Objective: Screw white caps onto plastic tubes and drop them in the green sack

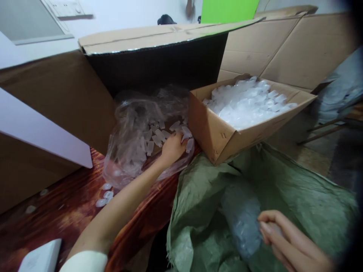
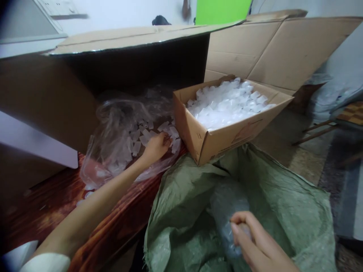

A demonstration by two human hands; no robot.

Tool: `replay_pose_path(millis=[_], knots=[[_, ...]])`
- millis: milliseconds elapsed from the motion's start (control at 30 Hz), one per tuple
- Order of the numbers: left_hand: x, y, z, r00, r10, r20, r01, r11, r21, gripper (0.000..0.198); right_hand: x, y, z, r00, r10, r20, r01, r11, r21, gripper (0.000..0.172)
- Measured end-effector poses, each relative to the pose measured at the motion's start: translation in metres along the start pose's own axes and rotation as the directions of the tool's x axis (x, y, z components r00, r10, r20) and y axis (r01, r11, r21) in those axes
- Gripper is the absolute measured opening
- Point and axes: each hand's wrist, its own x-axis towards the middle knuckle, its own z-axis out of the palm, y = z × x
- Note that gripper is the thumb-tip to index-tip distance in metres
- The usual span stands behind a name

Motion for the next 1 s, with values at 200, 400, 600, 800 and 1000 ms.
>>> replay_pose_path(millis=[200, 400, 600, 800, 1000], knots=[[0.047, -0.008, 0.029, 0.982, -0.134, 0.133, 0.137, 0.99, -0.015, 0.044, 0.005, 0.001, 0.036, 0.961, 0.127, 0.244, -0.193, 0.943, 0.27, 0.06], [0.031, -0.017, 0.014, 0.975, -0.092, 0.2, 0.108, 0.992, -0.071, 0.044, 0.005, -0.007, 0.046, 0.967, 0.011, 0.254, -0.085, 0.955, 0.284, 0.059], [-0.036, -0.013, -0.011, 0.994, -0.075, 0.084, 0.09, 0.976, -0.199, 0.032, 0.004, -0.02, 0.053, 0.985, -0.136, 0.11, 0.116, 0.978, 0.172, 0.048], [-0.138, 0.03, -0.022, 0.978, -0.074, 0.196, 0.191, 0.702, -0.686, 0.041, -0.001, -0.05, 0.065, 0.841, -0.505, -0.195, 0.497, 0.863, -0.089, 0.019], [-0.193, 0.054, -0.023, 0.89, -0.132, 0.435, 0.449, 0.41, -0.794, 0.043, -0.01, -0.065, 0.063, 0.634, -0.774, 0.008, 0.767, 0.626, -0.14, 0.017]])
